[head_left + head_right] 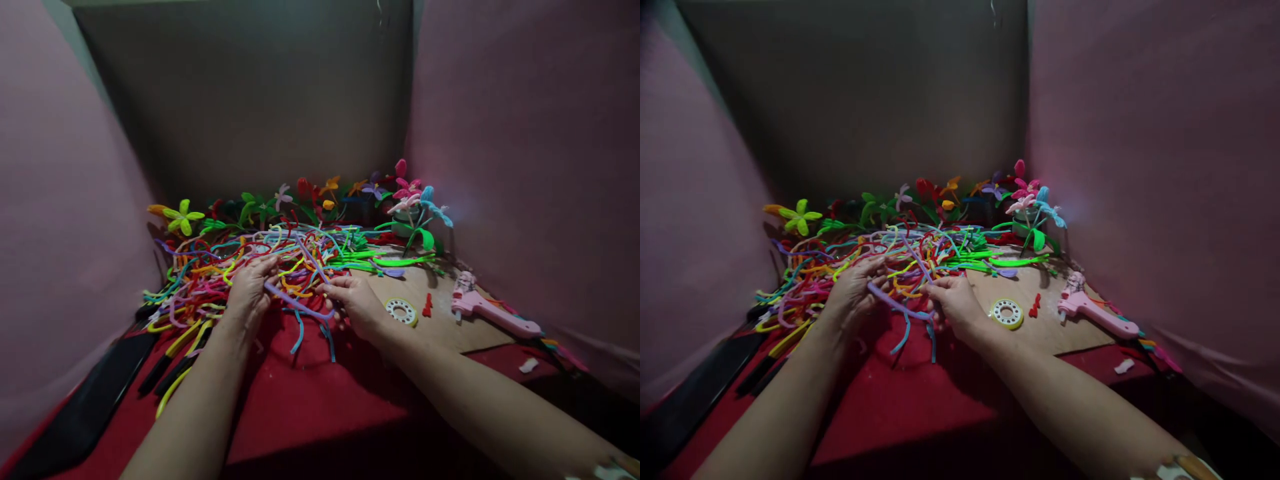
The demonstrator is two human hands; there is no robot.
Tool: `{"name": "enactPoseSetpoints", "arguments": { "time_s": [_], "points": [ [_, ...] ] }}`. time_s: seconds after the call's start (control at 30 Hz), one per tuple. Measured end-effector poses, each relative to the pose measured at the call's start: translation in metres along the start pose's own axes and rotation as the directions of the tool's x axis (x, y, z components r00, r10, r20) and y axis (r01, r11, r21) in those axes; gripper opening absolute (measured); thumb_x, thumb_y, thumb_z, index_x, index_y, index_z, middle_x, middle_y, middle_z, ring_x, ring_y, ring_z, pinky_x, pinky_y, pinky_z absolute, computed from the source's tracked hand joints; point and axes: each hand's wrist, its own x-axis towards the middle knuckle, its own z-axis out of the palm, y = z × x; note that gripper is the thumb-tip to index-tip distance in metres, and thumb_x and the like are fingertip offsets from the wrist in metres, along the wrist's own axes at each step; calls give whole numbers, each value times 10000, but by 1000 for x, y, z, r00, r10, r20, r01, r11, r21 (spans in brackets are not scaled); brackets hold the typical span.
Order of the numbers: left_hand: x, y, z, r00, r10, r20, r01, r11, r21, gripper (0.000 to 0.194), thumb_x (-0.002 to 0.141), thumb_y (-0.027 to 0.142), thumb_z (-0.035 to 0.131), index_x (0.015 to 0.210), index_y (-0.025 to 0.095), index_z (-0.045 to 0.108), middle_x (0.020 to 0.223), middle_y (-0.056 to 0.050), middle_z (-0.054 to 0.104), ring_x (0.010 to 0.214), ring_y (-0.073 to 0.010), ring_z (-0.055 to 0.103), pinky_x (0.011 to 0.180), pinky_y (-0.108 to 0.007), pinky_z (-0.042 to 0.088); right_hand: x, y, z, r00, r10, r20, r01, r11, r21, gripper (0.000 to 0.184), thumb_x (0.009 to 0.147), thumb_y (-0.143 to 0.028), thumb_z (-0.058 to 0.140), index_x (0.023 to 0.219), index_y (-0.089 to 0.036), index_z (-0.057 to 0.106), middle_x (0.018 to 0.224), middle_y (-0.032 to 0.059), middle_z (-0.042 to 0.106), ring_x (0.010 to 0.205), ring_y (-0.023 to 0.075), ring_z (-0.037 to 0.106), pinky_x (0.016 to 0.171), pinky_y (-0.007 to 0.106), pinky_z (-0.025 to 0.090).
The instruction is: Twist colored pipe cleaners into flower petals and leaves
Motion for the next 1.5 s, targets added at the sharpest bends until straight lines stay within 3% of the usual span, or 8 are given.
{"name": "enactPoseSetpoints", "arguments": {
  "time_s": [0.23, 0.3, 0.37, 0.43, 0.5, 0.6, 0.8, 1.5],
  "points": [
    [-5, -4, -5, 989, 73, -127, -72, 997, 8, 102, 663, 13, 547, 704, 106, 540, 534, 24, 520, 421, -57, 494, 361, -141, 374, 9, -8, -8, 959, -212, -188, 266, 901, 343, 169, 671, -251, 638, 778, -137, 574, 553, -16, 585, 411, 95, 543, 395, 230, 487],
    [-11, -8, 0, 997, 31, -67, -29, 999, 31, 134, 641, -8, 566, 731, 92, 569, 592, -8, 566, 485, -75, 546, 406, -154, 422, 11, -11, -9, 944, -240, -225, 312, 869, 384, 160, 680, -248, 640, 782, -142, 576, 569, -12, 593, 444, 108, 568, 428, 249, 507],
    [-19, -11, 7, 990, -80, 114, 68, 992, 105, 172, 639, 36, 620, 806, 77, 609, 663, -46, 605, 520, -90, 565, 415, -166, 429, 11, -11, -9, 940, -248, -234, 325, 861, 390, 159, 678, -247, 646, 778, -144, 577, 577, -7, 599, 460, 116, 579, 443, 259, 518],
    [-30, -14, 16, 941, -144, 305, 81, 974, 212, 265, 656, 149, 671, 913, 105, 625, 698, -42, 620, 492, -78, 539, 389, -161, 392, 12, -8, -8, 943, -241, -230, 313, 878, 363, 173, 664, -252, 657, 773, -143, 580, 574, -6, 601, 449, 112, 573, 430, 251, 513],
    [-39, -15, 25, 931, -80, 355, -28, 957, 289, 265, 664, 235, 684, 905, 133, 636, 654, -14, 616, 447, -57, 499, 398, -162, 377, 12, -4, -6, 955, -226, -193, 279, 905, 321, 200, 648, -275, 669, 763, -134, 586, 569, -2, 603, 427, 106, 561, 408, 238, 503],
    [-49, -18, 36, 950, 30, 311, -152, 915, 375, 207, 653, 298, 685, 738, 115, 644, 535, 1, 586, 413, -69, 485, 401, -182, 377, 12, 4, -5, 975, -200, -93, 217, 941, 261, 249, 626, -323, 680, 734, -114, 600, 559, 12, 606, 406, 102, 550, 399, 235, 503],
    [-53, -23, 43, 973, 69, 220, -145, 924, 353, 218, 612, 298, 704, 698, 119, 613, 510, 8, 585, 409, -101, 526, 415, -220, 445, 12, 9, -5, 994, -110, 10, 107, 977, 183, 258, 605, -328, 681, 676, -95, 598, 536, 23, 605, 392, 96, 544, 380, 221, 496],
    [-44, -28, 33, 940, 31, 340, -153, 929, 338, 192, 680, 285, 644, 764, 113, 623, 552, -12, 603, 444, -103, 547, 449, -207, 439, 6, 9, -4, 994, -66, 83, 65, 998, 7, 243, 647, -339, 641, 612, -101, 609, 484, 5, 570, 322, 36, 384, 307, 160, 293]
  ]
}}
